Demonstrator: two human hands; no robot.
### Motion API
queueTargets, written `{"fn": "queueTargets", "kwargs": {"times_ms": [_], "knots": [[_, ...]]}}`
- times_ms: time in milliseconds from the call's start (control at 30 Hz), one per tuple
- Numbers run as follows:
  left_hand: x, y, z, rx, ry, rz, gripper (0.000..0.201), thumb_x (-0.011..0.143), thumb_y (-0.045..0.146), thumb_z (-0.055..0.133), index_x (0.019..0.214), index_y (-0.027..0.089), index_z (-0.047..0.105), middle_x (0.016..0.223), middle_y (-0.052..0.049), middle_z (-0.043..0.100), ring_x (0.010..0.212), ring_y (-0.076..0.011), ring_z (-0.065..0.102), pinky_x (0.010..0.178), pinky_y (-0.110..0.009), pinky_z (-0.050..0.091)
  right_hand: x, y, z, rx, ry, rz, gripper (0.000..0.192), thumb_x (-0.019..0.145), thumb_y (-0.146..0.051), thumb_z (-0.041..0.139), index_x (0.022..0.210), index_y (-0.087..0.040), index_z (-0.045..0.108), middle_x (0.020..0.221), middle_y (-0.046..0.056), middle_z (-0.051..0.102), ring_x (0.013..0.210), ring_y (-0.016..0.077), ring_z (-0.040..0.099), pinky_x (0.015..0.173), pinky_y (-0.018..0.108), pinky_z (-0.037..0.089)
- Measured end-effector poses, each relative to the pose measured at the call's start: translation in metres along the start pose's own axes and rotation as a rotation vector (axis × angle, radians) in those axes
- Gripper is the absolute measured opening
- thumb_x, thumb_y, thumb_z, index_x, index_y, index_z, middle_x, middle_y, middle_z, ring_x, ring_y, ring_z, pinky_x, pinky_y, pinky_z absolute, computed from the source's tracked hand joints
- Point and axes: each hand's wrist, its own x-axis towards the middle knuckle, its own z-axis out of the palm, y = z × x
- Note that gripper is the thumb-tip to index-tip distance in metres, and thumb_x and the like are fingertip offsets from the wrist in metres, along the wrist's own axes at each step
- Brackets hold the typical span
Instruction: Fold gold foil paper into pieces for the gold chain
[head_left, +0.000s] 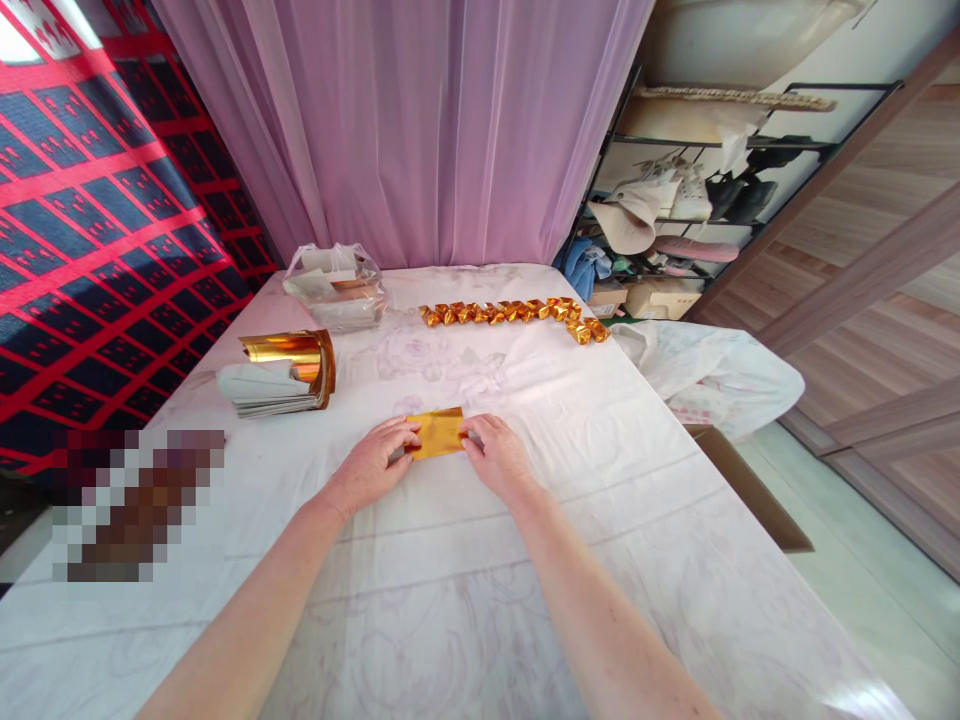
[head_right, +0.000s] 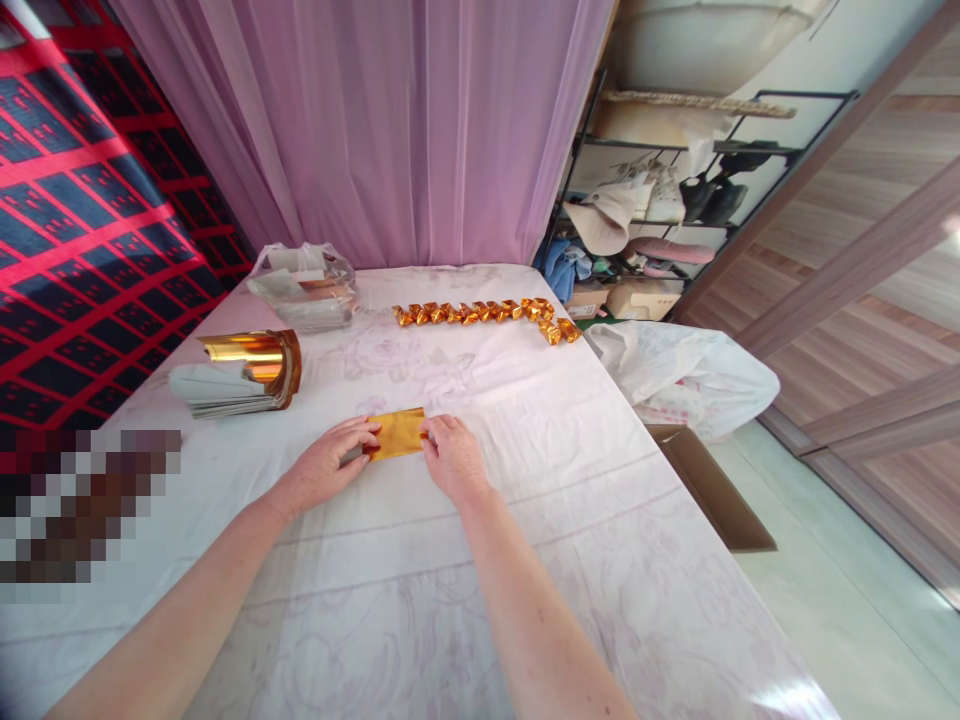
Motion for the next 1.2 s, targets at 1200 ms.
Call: {"fn": "queueTargets", "kwargs": {"times_ms": [1200], "knots": [[0.000,0.015,-0.003,-0.005,0.052,-0.100,0.006,0.083,0.024,0.059,0.083,0.025,0.064,0.118,-0.006,0.071,0.121,-0.0265,0.059,0.105,-0.050,0.047,-0.004,-0.017,-0.005,-0.144,-0.034,0.159,0.004,0.084,-0.022,0.070,0.081,-0.024,0.069,0.094,0.003,0.068,0.091,0.0207,0.060,0.079,0.033,0.040]]}}
